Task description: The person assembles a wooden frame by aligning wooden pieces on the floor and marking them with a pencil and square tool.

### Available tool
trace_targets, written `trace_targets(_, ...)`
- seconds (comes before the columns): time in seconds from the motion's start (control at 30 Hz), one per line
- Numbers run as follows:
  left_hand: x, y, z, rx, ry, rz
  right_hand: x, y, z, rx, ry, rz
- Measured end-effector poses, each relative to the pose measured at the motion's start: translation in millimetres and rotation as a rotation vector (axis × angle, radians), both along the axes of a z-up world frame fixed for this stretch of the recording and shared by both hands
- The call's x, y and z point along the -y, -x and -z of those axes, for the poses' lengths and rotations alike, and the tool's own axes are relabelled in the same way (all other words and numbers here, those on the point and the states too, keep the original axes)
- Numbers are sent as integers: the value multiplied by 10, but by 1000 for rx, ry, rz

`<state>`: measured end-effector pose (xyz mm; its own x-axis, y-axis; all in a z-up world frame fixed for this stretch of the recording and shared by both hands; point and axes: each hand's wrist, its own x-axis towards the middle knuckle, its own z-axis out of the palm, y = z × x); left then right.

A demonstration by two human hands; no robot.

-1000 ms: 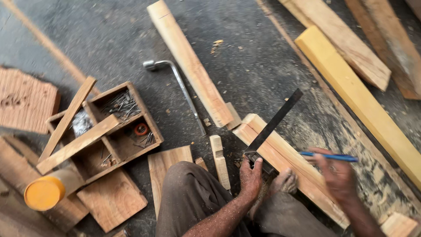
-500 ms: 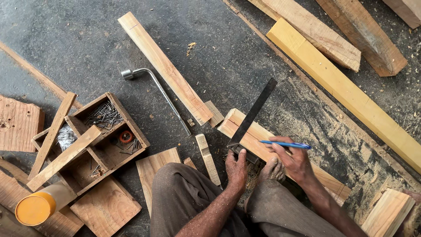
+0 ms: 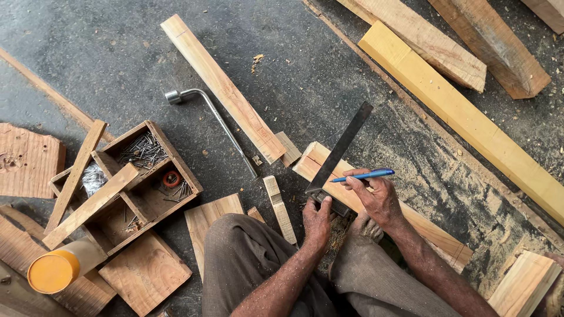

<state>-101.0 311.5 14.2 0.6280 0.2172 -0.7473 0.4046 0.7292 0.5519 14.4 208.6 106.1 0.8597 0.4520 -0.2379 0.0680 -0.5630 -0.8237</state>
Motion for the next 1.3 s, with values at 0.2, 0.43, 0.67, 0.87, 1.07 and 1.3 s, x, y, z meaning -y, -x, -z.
trace_targets(0.2,5,20,23,29,-1,-11,-91,-42,69,40,40,-28)
trace_targets(0.43,12,16,37,-16,21,5,-211,-109,206,139,68,-93)
trace_targets(0.67,37,16,87,-35,-17,20,-282,-292,388,170,413,-252)
trace_targets(0.87,32,24,32,-9,24,-16,-231,-654,297,922,495,-462)
trace_targets(1.07,48,-22,61,-25,33,-11,-445,9,224,805,365,-510)
trace_targets(1.3,65,26,137,-22,12,-33,-551,-17,274,109,468,-262)
